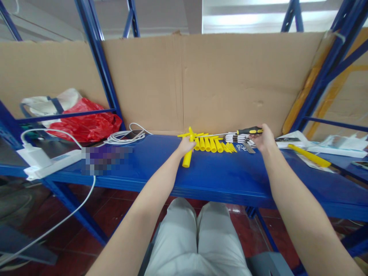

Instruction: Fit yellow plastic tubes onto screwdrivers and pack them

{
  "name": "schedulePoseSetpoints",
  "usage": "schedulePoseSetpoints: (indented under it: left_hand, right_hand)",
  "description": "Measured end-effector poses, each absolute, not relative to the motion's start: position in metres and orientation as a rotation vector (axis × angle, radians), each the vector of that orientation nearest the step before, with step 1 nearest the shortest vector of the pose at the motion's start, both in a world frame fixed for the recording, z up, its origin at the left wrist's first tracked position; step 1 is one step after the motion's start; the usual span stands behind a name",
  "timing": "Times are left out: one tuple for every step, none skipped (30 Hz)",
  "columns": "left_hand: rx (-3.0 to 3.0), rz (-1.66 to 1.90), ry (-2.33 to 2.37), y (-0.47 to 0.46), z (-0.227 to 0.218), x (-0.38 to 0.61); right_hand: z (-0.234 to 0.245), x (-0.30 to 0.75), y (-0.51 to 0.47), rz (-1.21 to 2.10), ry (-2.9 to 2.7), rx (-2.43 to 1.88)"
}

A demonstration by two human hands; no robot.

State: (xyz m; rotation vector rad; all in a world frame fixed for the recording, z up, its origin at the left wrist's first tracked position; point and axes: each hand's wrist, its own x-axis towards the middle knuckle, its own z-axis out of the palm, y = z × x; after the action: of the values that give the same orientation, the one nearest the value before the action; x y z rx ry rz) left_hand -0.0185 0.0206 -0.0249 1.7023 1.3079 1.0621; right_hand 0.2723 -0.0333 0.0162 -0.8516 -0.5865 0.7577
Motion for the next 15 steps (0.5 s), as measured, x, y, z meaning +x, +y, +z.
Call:
schedulePoseSetpoints:
  left_hand:
    - [1.700,1.065,1.305,0.021,-0.025,-0.019]
    - [1.698,1.068,1.303,0.021,-0.025,-0.019]
    - [1.696,1.070,1.301,0.021,-0.025,-0.019]
    - [1.695,1.071,1.300,0.021,-0.025,-0.019]
    - [1.693,1.072,1.300,0.021,-0.025,-0.019]
    - [1.690,1.074,1.300,0.021,-0.025,-0.019]
    - [1.687,1.079,1.301,0.021,-0.025,-0.019]
    - [1.683,1.083,1.302,0.021,-0.025,-0.019]
    - [1.681,1.088,1.303,0.021,-0.025,-0.019]
    - [1.679,1.092,1.303,0.020,-0.025,-0.019]
    - [1.678,1.094,1.301,0.020,-0.024,-0.020]
    - [1.677,1.094,1.299,0.019,-0.024,-0.020]
    - [1.674,1.093,1.297,0.019,-0.023,-0.020]
    - [1.671,1.092,1.297,0.018,-0.022,-0.020]
    - [1.669,1.093,1.297,0.017,-0.021,-0.020]
  right_hand:
    - [0.017,0.272,-0.034,0.769,-0.561,-0.860]
    - [0.017,0.272,-0.034,0.775,-0.551,-0.876]
    - [0.017,0.273,-0.034,0.777,-0.565,-0.895]
    - [0.016,0.274,-0.034,0.773,-0.584,-0.917]
    - [0.015,0.276,-0.033,0.767,-0.601,-0.941]
    - [0.014,0.277,-0.032,0.761,-0.611,-0.961]
    - [0.012,0.279,-0.030,0.755,-0.611,-0.977]
    - [0.011,0.281,-0.029,0.746,-0.603,-0.987]
    - [0.011,0.282,-0.028,0.736,-0.593,-0.995]
    - [0.010,0.283,-0.027,0.730,-0.587,-1.002]
    - [0.010,0.283,-0.026,0.731,-0.585,-1.010]
    - [0.011,0.283,-0.027,0.738,-0.587,-1.022]
    - [0.012,0.281,-0.027,0.746,-0.589,-1.035]
    - [0.013,0.279,-0.029,0.755,-0.587,-1.049]
    - [0.014,0.277,-0.030,0.761,-0.578,-1.060]
